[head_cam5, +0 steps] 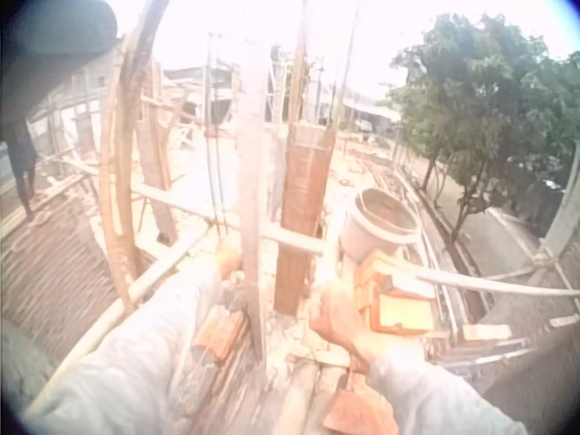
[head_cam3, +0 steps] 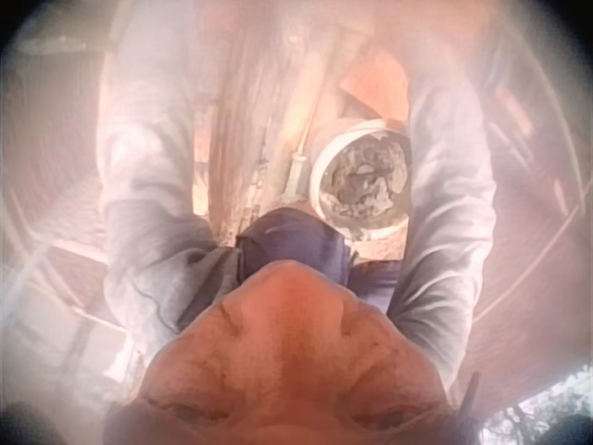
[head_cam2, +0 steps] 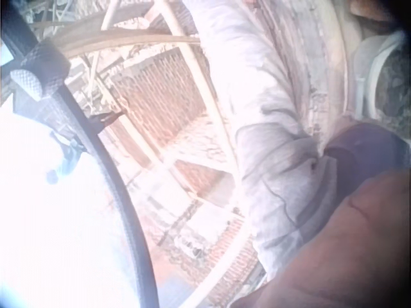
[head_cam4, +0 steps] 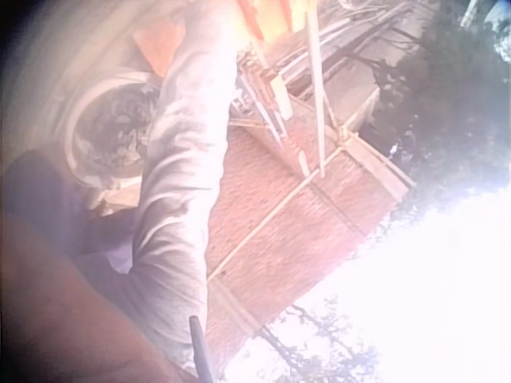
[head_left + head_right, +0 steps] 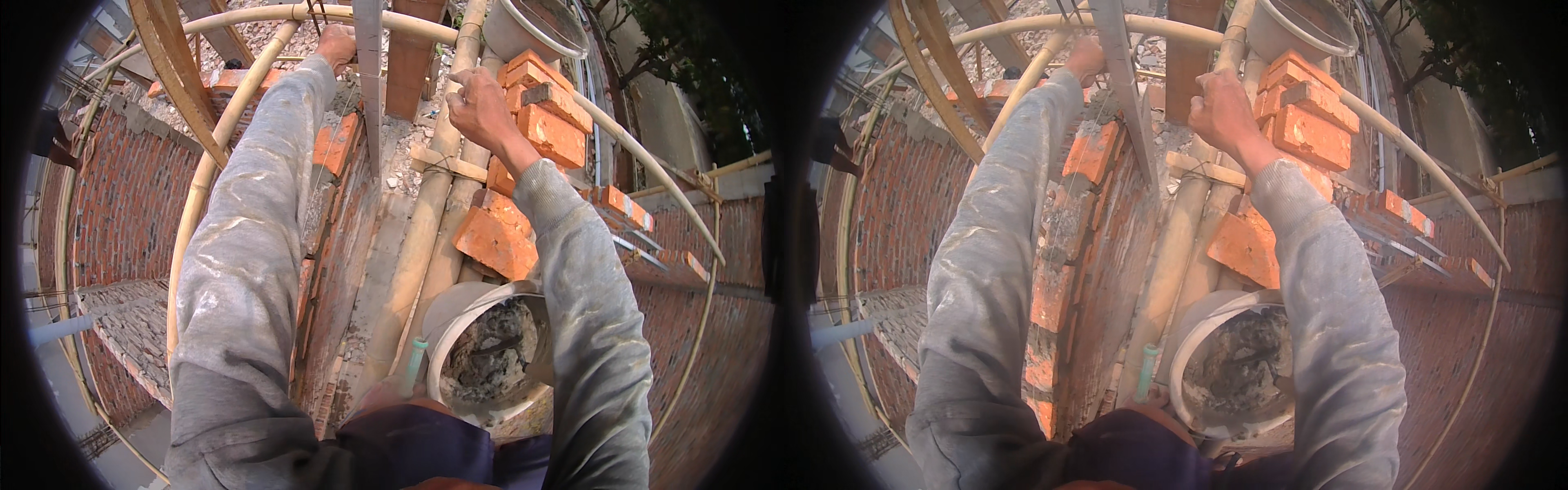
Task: The person scoops mortar from a bucket with a trowel and applies it to a brick wall on bamboo scaffolding. They place bricks into the mortar and tap them into position, repeating the process to build the wall.
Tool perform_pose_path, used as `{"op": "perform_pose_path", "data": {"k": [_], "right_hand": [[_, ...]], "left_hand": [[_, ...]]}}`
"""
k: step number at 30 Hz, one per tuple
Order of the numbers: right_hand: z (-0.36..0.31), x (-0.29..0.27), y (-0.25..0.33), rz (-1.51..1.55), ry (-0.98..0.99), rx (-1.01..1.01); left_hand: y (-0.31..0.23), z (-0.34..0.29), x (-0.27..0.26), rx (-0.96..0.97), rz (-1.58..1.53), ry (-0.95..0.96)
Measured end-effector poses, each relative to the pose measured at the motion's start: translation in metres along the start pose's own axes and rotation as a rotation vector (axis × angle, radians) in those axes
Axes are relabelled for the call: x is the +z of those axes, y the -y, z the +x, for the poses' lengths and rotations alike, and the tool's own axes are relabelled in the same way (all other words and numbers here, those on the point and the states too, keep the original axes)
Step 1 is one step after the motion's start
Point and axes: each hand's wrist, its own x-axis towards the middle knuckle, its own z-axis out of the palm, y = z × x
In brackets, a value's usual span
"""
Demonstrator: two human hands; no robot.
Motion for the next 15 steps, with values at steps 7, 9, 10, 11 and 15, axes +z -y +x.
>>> {"op": "perform_pose_path", "data": {"k": [7,9,10,11,15], "right_hand": [[0.015,0.01,0.001,-0.064,0.037,-0.006],[0.018,0.015,0.006,-0.044,0.043,0.033],[0.021,0.019,0.008,0.003,0.065,0.053],[0.023,0.024,0.01,0.05,0.085,0.074],[0.034,0.051,0.015,0.116,0.169,0.02]], "left_hand": [[0.024,-0.001,0.013,-0.08,-0.649,0.197],[0.022,-0.002,0.014,-0.048,-0.644,0.22],[0.021,-0.004,0.015,-0.07,-0.613,0.189],[0.019,-0.005,0.015,-0.046,-0.637,0.214],[0.015,-0.01,0.014,-0.06,-0.627,0.211]]}}
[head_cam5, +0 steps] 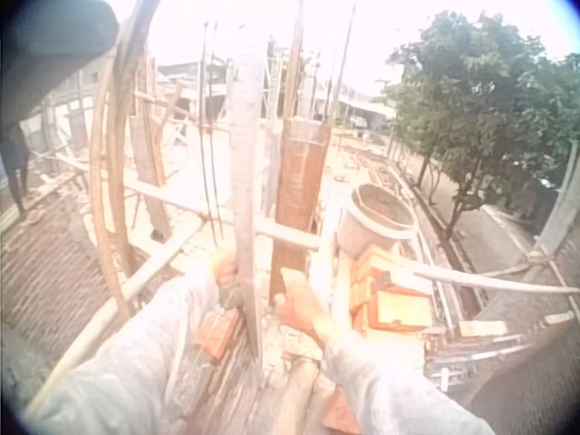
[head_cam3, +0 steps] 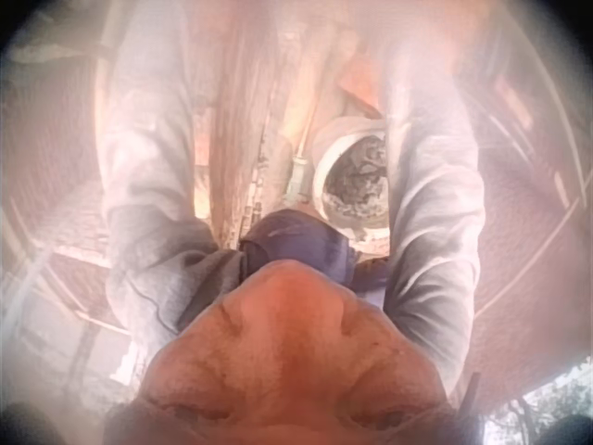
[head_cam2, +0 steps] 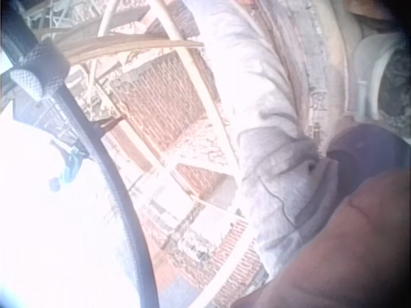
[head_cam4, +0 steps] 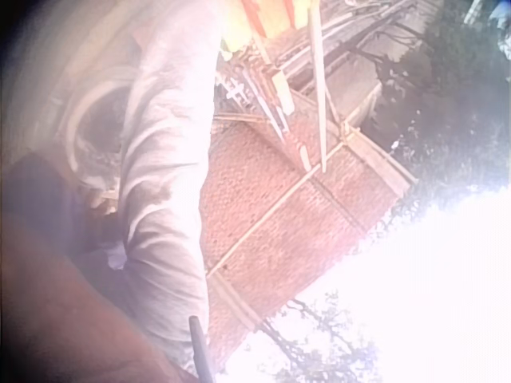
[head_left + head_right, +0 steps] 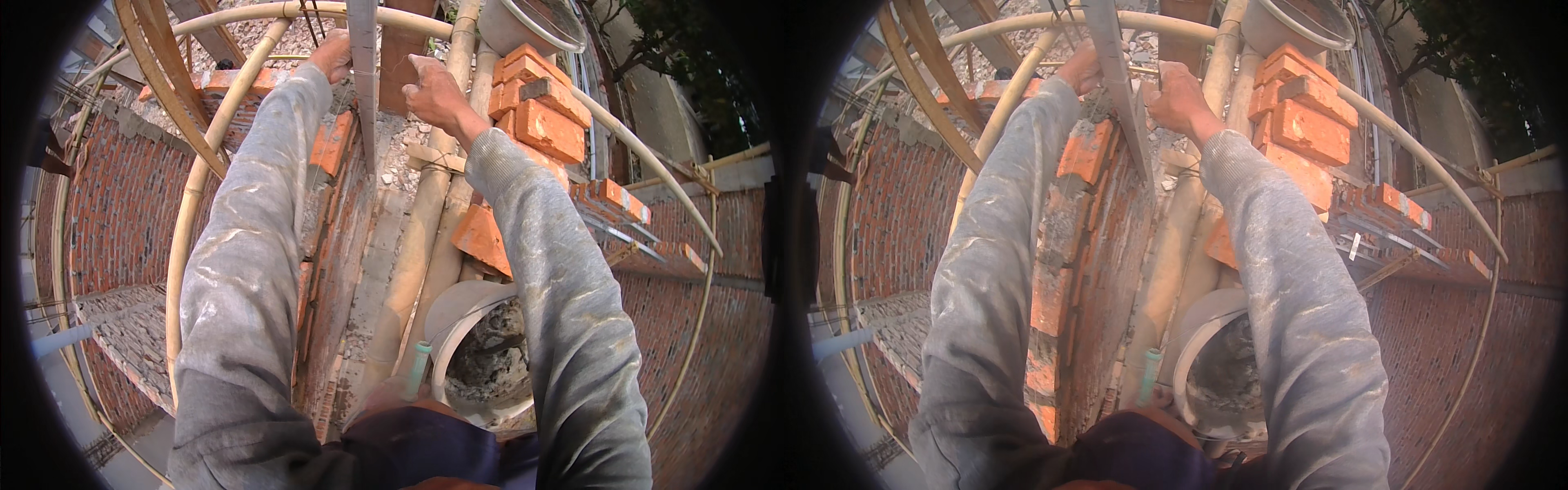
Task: The person scoops mortar from a bucket with a trowel and applies it to a brick wall on bamboo scaffolding. They place bricks into the mortar and tap them into position, repeating the process to build the wall.
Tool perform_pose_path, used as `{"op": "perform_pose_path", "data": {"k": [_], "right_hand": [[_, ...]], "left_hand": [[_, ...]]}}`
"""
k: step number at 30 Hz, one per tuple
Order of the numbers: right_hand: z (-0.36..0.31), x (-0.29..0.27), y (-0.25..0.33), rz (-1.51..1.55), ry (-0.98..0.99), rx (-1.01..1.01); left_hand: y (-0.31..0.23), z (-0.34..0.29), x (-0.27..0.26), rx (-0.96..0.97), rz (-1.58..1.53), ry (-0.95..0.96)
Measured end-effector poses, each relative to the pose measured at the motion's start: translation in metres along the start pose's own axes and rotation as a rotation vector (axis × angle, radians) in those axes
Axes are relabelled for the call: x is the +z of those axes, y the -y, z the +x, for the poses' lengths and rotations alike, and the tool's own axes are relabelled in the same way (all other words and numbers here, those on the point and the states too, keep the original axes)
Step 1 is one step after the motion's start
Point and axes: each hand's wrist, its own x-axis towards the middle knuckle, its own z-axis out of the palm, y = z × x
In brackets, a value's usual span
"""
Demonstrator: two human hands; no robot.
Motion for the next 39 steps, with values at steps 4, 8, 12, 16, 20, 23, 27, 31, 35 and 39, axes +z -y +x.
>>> {"op": "perform_pose_path", "data": {"k": [4,8,12,16,20,23,27,31,35,39], "right_hand": [[0.019,0.029,-0.005,-0.114,0.041,-0.007],[0.029,0.047,-0.015,-0.082,0.057,-0.029],[0.031,0.056,-0.02,0.28,0.267,0.106],[0.03,0.053,-0.014,0.356,0.17,0.236],[0.02,0.044,-0.003,0.141,0.091,0.187],[0.009,0.043,0.007,0.086,0.074,0.136],[0.005,0.048,0.021,-0.025,-0.001,0.123],[0.01,0.048,0.036,0.034,-0.018,0.01],[0.023,0.051,0.062,0.051,-0.031,0.07],[0.037,0.05,0.079,-0.007,-0.032,0.099]], "left_hand": [[-0.003,-0.004,0.004,-0.058,0.027,-0.001],[-0.006,-0.009,0.01,-0.015,-0.041,-0.032],[-0.006,-0.013,0.013,-0.017,-0.029,-0.033],[-0.003,-0.016,0.013,0.034,-0.065,-0.028],[-0.003,-0.02,0.016,0.049,-0.146,-0.067],[-0.006,-0.033,0.028,0.161,-0.104,-0.302],[-0.013,-0.069,0.038,0.328,0.607,-0.834],[-0.017,-0.119,0.021,0.582,0.888,-0.41],[-0.011,-0.141,0.011,0.485,0.778,-0.03],[-0.004,-0.138,0.012,0.471,0.558,-0.14]]}}
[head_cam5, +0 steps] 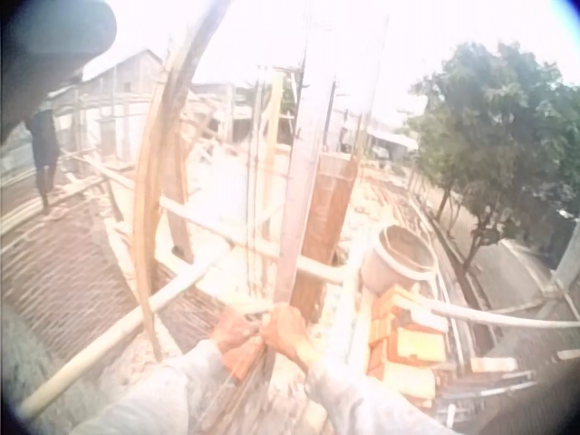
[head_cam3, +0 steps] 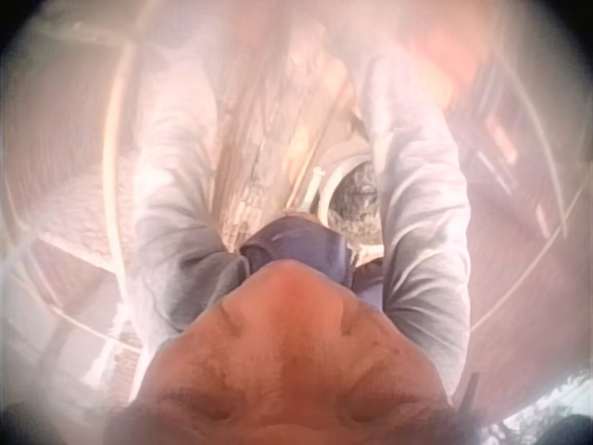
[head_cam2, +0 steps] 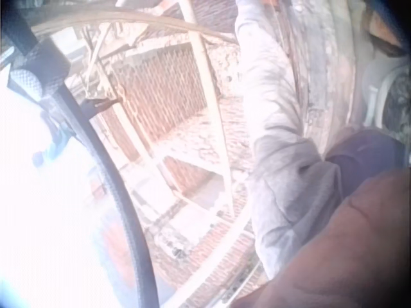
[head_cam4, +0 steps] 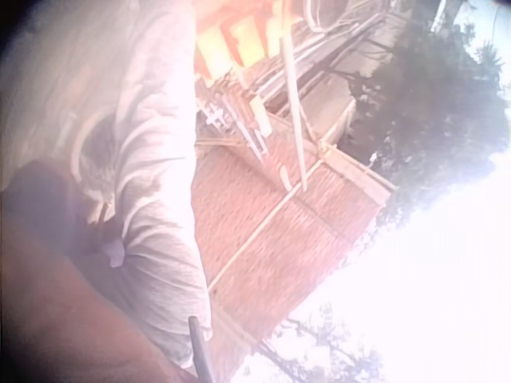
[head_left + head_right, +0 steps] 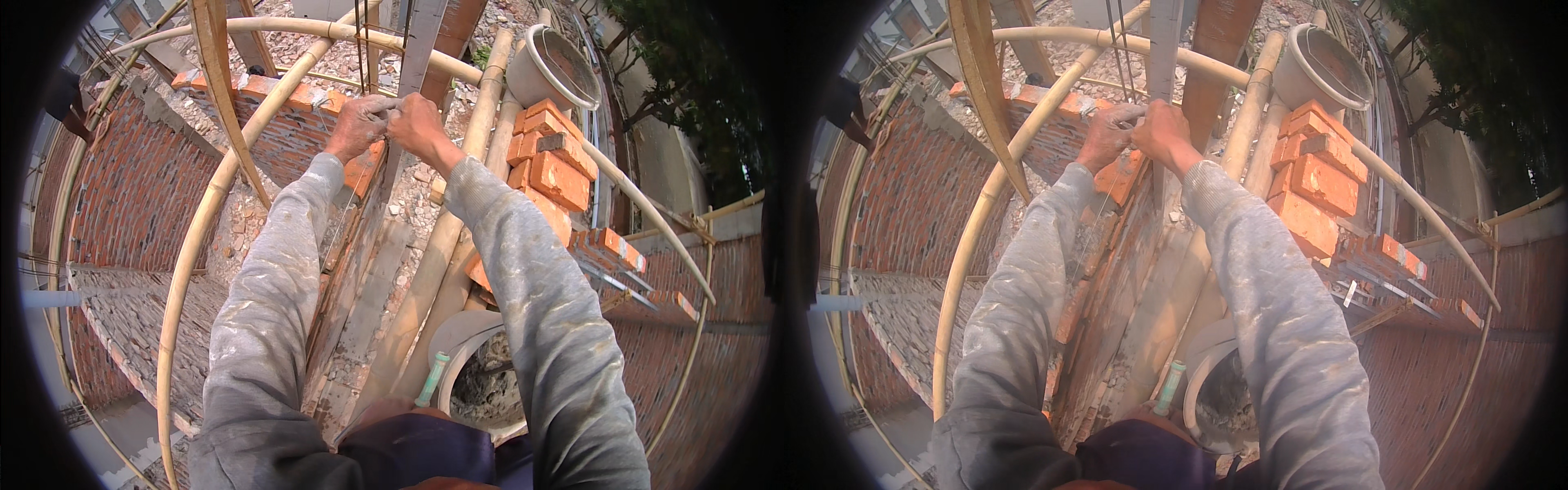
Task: The person scoops mortar from a bucket with a trowel and applies it to a brick wall on bamboo scaffolding. They place bricks into the mortar and tap them into position, repeating the process to build the wall.
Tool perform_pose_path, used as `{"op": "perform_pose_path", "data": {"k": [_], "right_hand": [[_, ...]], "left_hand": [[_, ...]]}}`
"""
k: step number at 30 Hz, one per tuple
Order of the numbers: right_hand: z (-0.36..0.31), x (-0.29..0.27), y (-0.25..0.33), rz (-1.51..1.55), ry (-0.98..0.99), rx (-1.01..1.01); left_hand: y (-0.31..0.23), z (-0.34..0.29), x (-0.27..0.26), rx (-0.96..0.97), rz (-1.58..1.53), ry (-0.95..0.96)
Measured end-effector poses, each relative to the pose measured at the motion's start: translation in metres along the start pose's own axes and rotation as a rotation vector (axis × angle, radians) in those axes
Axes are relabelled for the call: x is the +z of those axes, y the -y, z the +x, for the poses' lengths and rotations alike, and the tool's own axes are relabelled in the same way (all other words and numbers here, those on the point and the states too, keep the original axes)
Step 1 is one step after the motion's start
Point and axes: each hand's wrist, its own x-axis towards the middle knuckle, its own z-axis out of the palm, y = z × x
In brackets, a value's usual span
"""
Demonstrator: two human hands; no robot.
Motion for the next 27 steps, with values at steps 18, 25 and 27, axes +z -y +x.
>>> {"op": "perform_pose_path", "data": {"k": [18,25,27], "right_hand": [[0.017,0.003,-0.028,0.74,0.178,0.023],[0.013,-0.002,-0.007,0.788,0.255,0.036],[0.016,0.001,-0.002,0.682,0.152,0.047]], "left_hand": [[0.021,0.018,0.018,-0.223,-0.882,0.0],[0.009,0.024,0.012,-0.333,-0.949,-0.289],[0.008,0.032,0.008,-0.291,-0.899,-0.307]]}}
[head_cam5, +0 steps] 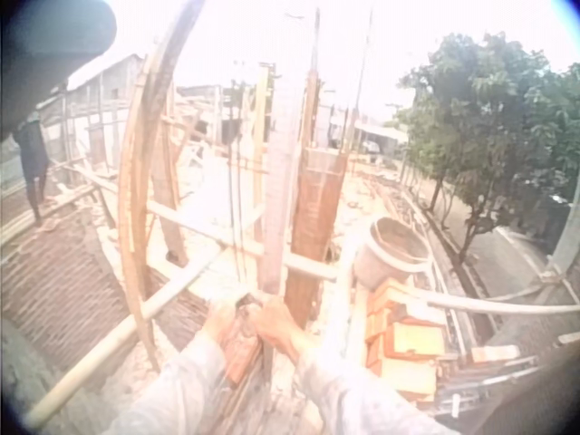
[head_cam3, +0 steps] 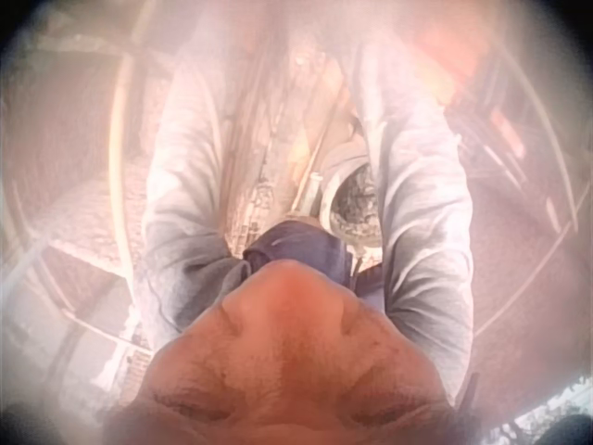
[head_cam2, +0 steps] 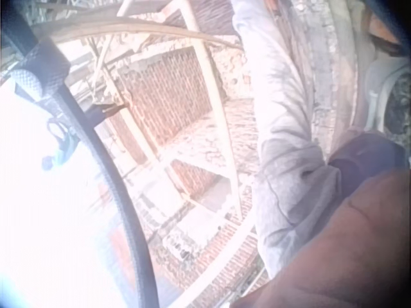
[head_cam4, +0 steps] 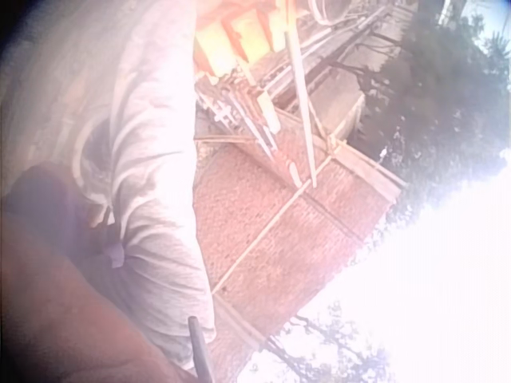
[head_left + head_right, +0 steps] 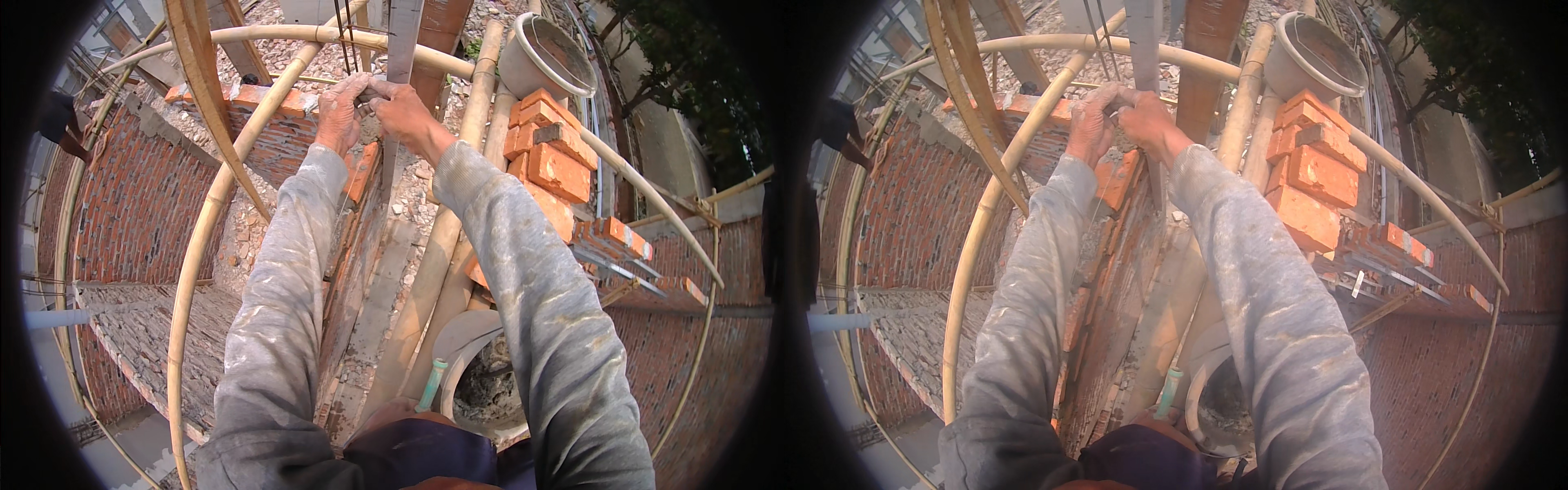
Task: The person scoops mortar from a bucket with a trowel and applies it to a brick wall on bamboo scaffolding. They place bricks into the mortar and tap them into position, repeating the process to build the wall.
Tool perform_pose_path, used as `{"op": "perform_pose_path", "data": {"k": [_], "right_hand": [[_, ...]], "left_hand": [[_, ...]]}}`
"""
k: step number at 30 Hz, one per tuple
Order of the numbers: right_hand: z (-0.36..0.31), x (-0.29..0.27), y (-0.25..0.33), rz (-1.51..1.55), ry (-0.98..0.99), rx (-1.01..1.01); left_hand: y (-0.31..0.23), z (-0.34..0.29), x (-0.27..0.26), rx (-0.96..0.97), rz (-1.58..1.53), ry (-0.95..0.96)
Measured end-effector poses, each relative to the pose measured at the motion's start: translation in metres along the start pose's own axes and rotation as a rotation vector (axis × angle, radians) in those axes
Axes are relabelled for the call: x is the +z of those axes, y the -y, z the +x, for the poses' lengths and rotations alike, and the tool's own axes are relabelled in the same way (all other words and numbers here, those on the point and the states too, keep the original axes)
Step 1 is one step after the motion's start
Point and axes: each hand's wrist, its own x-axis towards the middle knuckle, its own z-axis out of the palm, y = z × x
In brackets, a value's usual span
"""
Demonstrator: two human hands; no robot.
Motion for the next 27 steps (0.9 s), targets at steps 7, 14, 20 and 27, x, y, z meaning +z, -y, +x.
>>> {"op": "perform_pose_path", "data": {"k": [7,14,20,27], "right_hand": [[0.001,-0.009,-0.013,-0.084,0.042,-0.044],[0.0,-0.016,-0.01,-0.254,-0.035,-0.05],[-0.004,-0.007,0.0,-0.262,-0.097,0.006],[-0.014,-0.023,0.002,-0.213,0.127,0.228]], "left_hand": [[-0.017,0.037,0.011,0.012,0.126,-0.082],[-0.026,0.043,0.018,0.004,0.22,0.085],[-0.032,0.018,0.01,0.01,0.41,0.147],[-0.01,0.038,0.007,0.047,0.54,-0.17]]}}
